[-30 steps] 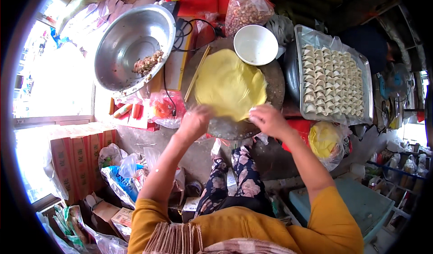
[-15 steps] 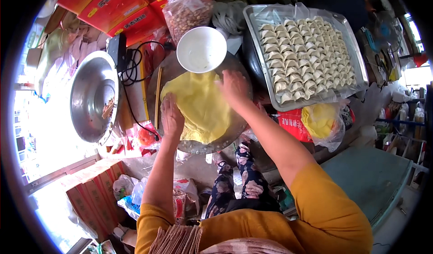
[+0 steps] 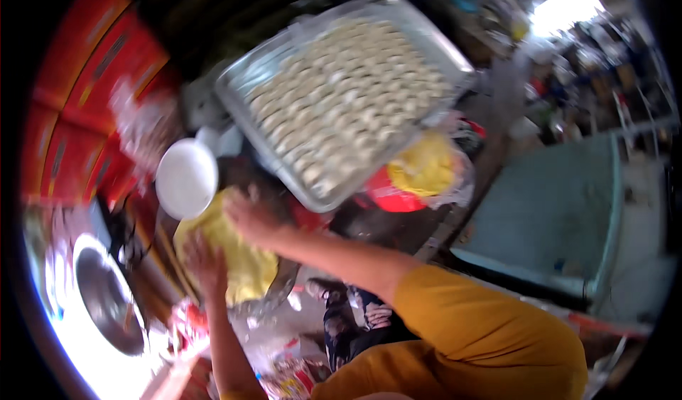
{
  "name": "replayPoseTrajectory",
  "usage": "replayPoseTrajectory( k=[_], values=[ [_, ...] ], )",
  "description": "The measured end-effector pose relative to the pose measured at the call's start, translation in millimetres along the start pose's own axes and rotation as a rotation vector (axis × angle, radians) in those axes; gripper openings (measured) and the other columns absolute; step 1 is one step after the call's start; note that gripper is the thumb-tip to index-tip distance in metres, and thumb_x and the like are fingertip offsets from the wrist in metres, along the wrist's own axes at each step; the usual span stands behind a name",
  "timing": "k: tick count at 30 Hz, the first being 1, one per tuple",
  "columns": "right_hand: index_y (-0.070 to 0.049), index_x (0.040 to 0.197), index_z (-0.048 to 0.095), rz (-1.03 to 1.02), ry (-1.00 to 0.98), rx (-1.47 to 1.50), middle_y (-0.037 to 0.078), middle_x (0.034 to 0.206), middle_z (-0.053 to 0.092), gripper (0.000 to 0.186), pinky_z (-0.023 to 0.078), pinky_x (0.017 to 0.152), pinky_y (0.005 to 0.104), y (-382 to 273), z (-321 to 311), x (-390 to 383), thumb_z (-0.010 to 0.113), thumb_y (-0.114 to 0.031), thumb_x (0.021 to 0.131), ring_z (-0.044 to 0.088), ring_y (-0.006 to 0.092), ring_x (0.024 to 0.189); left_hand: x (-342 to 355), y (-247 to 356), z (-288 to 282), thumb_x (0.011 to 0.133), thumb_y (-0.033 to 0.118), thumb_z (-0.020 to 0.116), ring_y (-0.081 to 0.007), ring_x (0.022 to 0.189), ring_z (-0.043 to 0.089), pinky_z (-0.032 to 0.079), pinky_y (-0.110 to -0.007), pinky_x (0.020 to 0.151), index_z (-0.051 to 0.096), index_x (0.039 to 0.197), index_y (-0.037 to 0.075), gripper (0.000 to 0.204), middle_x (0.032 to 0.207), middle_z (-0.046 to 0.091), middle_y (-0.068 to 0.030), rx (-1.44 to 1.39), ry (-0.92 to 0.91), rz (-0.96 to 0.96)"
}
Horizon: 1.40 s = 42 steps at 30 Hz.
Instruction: The person prepares food by hand using a bowl, chopsticks, and a spatula. They stir ingredients in a bowl, retrieve a plastic bag from a shelf, and use a spatula to spread filling onto a yellow wrapper on a wooden board.
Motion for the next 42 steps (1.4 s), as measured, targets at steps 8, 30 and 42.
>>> replayPoseTrajectory(
  k=[8,30,42],
  values=[
    [-0.005,0.121,0.055,0.126,-0.244,0.183,0.011,0.140,0.040,0.039,0.019,0.105,0.0650,-15,-4,-71,0.046,-0.023,0.088,0.025,0.0285,0.137,-1,35,-11,0.093,0.035,0.046,-0.0373,0.139,0.016,0.017,-0.062,0.105,0.026,0.146,0.016,0.060,0.153,0.016,-0.0107,0.032,-0.050,0.020],
    [-0.007,0.102,0.062,1.104,0.181,-0.093,0.017,0.096,0.063,0.022,0.048,0.079,0.0439,353,-252,-509,0.052,-0.010,0.083,0.060,0.0345,0.092,-121,306,-45,0.084,0.012,0.056,-0.0375,0.122,0.044,0.035,-0.044,0.103,0.050,0.124,0.001,0.042,0.131,0.047,-0.0212,-0.566,-0.194,0.753],
    [-0.007,0.095,0.062,0.580,-0.458,-0.384,0.010,0.102,0.060,0.019,0.045,0.090,0.0416,573,-108,-463,0.051,-0.010,0.080,0.055,0.0265,0.103,-55,639,95,0.081,0.010,0.059,-0.0398,0.131,0.030,0.030,-0.051,0.105,0.035,0.138,0.009,0.062,0.144,0.028,-0.0190,-0.504,-0.432,0.859]
  ],
)
Point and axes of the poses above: each hand's wrist, its own x-axis towards the middle knuckle, its own z-axis out of the palm, y = z × x, the point moved 9 cm from there along x, towards the middle knuckle
